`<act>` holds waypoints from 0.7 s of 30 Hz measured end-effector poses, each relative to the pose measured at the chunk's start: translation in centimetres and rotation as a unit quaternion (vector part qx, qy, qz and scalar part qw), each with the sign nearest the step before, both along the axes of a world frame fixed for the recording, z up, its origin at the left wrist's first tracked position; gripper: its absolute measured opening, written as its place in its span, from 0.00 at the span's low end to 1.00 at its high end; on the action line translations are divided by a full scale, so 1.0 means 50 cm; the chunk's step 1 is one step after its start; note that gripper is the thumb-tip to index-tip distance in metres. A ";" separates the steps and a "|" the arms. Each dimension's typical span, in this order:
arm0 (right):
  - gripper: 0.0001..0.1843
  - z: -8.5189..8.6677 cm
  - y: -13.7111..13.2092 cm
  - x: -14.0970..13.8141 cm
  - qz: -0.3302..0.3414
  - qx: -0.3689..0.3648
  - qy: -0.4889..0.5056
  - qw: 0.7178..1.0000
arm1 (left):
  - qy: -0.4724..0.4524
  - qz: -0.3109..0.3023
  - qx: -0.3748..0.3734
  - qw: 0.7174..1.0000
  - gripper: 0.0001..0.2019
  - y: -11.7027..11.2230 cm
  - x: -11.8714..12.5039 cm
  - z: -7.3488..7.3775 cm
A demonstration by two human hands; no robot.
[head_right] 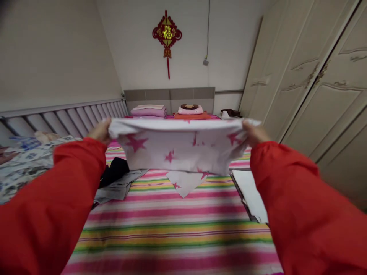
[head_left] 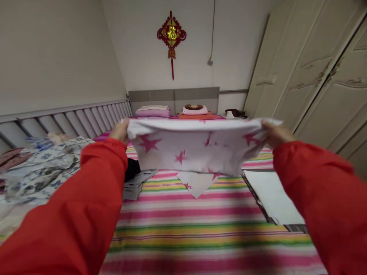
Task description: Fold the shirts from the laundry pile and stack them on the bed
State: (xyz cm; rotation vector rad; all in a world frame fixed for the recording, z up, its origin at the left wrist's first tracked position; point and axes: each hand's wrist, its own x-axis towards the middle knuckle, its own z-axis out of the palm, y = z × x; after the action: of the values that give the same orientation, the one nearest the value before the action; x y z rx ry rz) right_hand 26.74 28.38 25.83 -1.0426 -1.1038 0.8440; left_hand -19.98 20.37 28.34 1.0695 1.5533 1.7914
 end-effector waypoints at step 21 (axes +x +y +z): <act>0.14 -0.518 -0.362 -0.011 0.086 -0.345 0.152 0.922 | -0.204 0.110 -0.231 0.945 0.12 -0.403 -0.052 -0.520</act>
State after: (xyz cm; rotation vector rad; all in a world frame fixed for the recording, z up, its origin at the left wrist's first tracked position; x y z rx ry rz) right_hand 26.20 10.27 -0.05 -1.3363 -0.6352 1.5481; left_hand -22.56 0.21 2.35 0.2897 1.7452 1.5367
